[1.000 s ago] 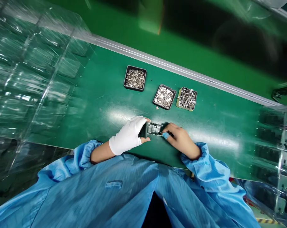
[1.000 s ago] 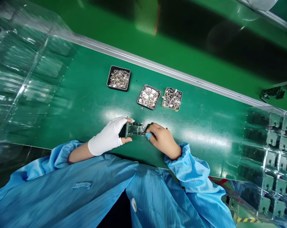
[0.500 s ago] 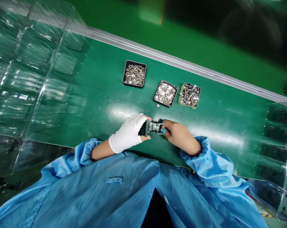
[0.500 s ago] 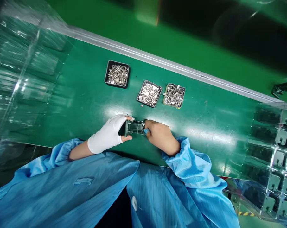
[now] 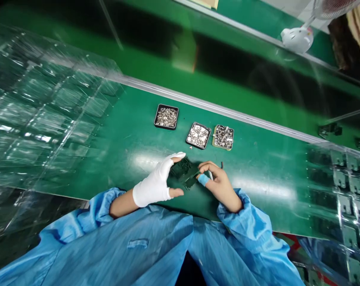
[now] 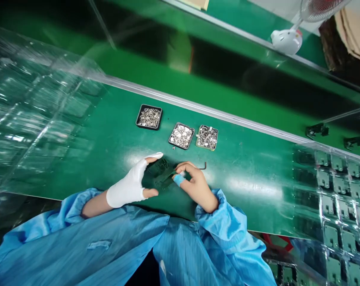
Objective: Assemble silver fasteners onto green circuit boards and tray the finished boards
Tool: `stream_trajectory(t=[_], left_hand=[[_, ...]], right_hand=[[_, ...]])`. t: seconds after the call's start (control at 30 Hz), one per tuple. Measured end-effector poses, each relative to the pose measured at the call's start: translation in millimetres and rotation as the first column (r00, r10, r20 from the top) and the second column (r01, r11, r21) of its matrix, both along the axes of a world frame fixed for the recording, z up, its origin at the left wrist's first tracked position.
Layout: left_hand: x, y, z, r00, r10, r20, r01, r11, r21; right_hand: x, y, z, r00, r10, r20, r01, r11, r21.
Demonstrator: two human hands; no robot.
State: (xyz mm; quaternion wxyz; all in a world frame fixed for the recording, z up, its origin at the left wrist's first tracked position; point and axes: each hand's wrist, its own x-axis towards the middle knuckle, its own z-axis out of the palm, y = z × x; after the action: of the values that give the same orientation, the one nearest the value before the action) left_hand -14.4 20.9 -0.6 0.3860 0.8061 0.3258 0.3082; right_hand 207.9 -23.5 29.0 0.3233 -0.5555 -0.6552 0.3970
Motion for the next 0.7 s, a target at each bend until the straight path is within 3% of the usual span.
stream_trajectory(t=[0.07,0.13,0.23,0.3,0.37,0.4,0.43,0.53,0.7], left_hand=[[-0.9,2.8,3.1,0.997,0.000,-0.081,0.006,0.997,0.079],[1.3,6.1,5.4,0.983,-0.006,-0.181,0.036,0.987,0.159],[6.5,9.2,8.0,0.953,-0.037,-0.300,0.102,0.973,0.205],[7.7,9.1,9.8,0.937,-0.053,-0.345,0.129,0.971,0.200],[6.4,7.8,11.6,0.927,-0.076,-0.366,0.158,0.967,0.201],[5.3,7.0,12.2,0.924,-0.086,-0.373,0.172,0.964,0.203],[4.2,6.2,12.5,0.922,-0.093,-0.375,0.180,0.962,0.205],[1.9,4.4,11.5,0.932,-0.094,-0.350,0.174,0.964,0.203],[-3.1,4.7,9.4,0.955,-0.091,-0.282,0.146,0.973,0.178]], right_hand=[[-8.2,-2.6,4.6,0.981,0.079,0.176,-0.105,0.984,0.141],[-13.7,-4.6,8.8,0.910,0.169,0.379,-0.275,0.929,0.247],[-6.3,1.8,13.7,0.833,0.287,0.472,-0.450,0.849,0.278],[15.9,16.5,15.8,0.879,0.202,0.433,-0.349,0.890,0.293],[49.8,37.4,15.1,0.909,-0.115,0.400,-0.027,0.943,0.333],[68.2,48.2,13.3,0.867,-0.278,0.413,0.134,0.929,0.346],[85.4,58.2,10.5,0.820,-0.357,0.448,0.214,0.917,0.337],[118.5,78.0,-1.6,0.777,-0.321,0.541,0.208,0.943,0.260],[116.8,78.1,-15.8,0.747,-0.255,0.614,0.145,0.964,0.224]])
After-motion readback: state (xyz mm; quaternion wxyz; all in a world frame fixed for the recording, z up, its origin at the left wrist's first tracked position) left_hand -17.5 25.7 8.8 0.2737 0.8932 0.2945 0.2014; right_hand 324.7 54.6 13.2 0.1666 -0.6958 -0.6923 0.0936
